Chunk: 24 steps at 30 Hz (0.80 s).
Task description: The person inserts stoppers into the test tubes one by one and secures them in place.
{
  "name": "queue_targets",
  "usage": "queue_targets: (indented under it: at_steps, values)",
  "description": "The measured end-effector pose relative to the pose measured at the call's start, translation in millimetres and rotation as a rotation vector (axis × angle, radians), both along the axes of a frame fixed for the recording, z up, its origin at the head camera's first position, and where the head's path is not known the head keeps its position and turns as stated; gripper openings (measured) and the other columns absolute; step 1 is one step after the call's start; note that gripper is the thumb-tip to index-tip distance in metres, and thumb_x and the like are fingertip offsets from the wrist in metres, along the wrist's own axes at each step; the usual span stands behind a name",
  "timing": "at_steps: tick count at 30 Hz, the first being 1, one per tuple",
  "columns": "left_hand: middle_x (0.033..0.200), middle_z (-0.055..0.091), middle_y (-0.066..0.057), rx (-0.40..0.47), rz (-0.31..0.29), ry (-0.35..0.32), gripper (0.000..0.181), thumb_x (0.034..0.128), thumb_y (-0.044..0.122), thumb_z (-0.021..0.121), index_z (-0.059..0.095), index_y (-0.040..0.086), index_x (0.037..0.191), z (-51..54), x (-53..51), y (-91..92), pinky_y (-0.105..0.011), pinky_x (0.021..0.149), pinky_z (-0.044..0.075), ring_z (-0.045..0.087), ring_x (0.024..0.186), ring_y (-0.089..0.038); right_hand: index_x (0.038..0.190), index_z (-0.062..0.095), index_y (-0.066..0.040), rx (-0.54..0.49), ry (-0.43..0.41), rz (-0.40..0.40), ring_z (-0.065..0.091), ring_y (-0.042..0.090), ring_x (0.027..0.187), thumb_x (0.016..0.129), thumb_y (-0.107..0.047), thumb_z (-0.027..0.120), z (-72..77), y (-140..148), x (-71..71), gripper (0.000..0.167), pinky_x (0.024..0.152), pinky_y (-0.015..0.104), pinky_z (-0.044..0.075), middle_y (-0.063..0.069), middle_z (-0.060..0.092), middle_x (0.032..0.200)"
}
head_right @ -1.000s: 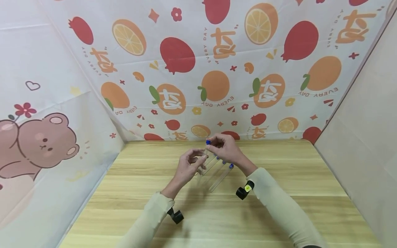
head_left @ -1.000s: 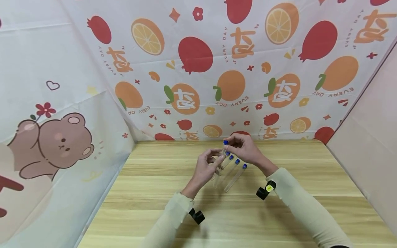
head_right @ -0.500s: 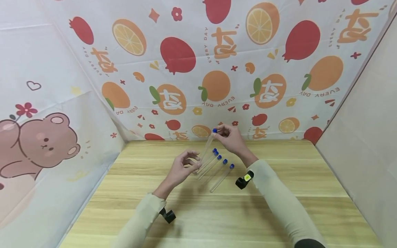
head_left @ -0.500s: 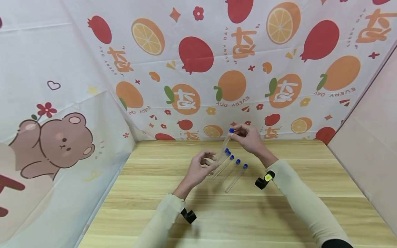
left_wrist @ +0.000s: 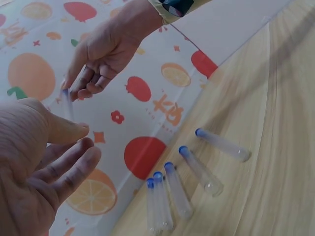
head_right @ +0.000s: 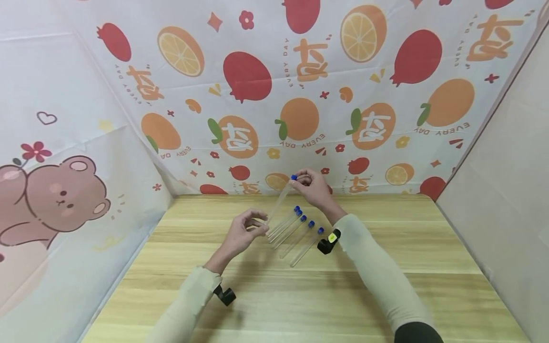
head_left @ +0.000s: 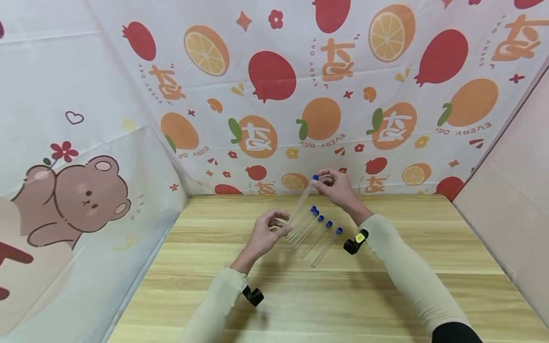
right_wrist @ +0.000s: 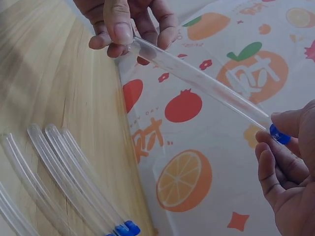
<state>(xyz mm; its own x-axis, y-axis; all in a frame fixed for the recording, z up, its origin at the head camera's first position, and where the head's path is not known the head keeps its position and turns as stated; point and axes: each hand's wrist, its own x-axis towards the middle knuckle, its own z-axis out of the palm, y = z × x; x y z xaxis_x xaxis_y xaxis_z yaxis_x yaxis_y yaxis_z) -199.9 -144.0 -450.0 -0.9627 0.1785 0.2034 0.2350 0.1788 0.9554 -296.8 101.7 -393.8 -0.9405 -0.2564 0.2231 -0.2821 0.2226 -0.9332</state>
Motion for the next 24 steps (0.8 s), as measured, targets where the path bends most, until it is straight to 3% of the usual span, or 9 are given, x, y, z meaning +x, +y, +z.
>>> queue_targets:
  at_steps: [5,8,11,15,20,24]
  values:
    - [0.117,0.068,-0.021,-0.021,0.076,0.031,0.026,0.0903,-0.001,0.073,0.067,-0.001,0.116,-2.7,-5.5,-6.6,-0.039,0.074,0.064,0.071,0.091,-0.027,0.119,0.061,-0.006,0.015,0.004,-0.001,0.066,0.011,0.078,0.1,-0.025,0.066,-4.6,-7.9,-7.4,0.028,0.066,0.027,0.054,0.024,0.073,0.105]
    - [0.113,0.069,-0.02,-0.041,0.122,0.049,0.023,0.0906,0.0,0.073,0.068,0.002,0.113,-4.5,-8.1,-11.3,-0.044,0.074,0.064,0.07,0.088,-0.026,0.119,0.062,-0.003,0.053,0.017,-0.002,0.068,0.022,0.087,0.103,-0.019,0.061,-8.1,-12.1,-12.0,0.023,0.069,0.03,0.056,0.021,0.071,0.105]
    - [0.111,0.07,-0.019,-0.065,0.168,0.064,0.02,0.0911,0.002,0.074,0.07,0.003,0.11,-7.2,-12.2,-15.4,-0.035,0.071,0.064,0.07,0.086,-0.024,0.118,0.063,-0.001,0.109,0.035,-0.003,0.066,0.031,0.095,0.104,-0.011,0.055,-12.0,-15.3,-17.6,0.019,0.071,0.028,0.055,0.021,0.069,0.11]
    - [0.109,0.072,-0.017,-0.092,0.207,0.072,0.019,0.0913,0.005,0.074,0.071,0.005,0.11,-13.0,-18.6,-18.4,-0.022,0.066,0.059,0.07,0.085,-0.024,0.12,0.066,-0.002,0.2,0.056,-0.006,0.061,0.029,0.094,0.101,-0.002,0.05,-18.9,-18.6,-23.8,0.024,0.067,0.024,0.048,0.019,0.068,0.117]
    - [0.108,0.073,-0.016,-0.146,0.25,0.079,0.017,0.0907,0.007,0.076,0.072,0.006,0.108,-19.8,-24.8,-19.8,-0.021,0.064,0.057,0.068,0.086,-0.029,0.134,0.063,-0.005,0.293,0.038,0.013,0.06,0.026,0.098,0.101,0.001,0.043,-30.3,-23.4,-32.9,0.039,0.065,0.026,0.043,0.019,0.067,0.131]
    - [0.107,0.073,-0.017,-0.169,0.286,0.075,0.017,0.09,0.006,0.076,0.072,0.005,0.106,-23.2,-30.5,-22.3,-0.021,0.061,0.056,0.068,0.086,-0.03,0.145,0.054,-0.005,0.342,-0.001,0.051,0.05,0.016,0.07,0.1,0.003,0.036,-36.1,-28.3,-41.4,0.048,0.053,0.022,0.035,0.023,0.059,0.141]
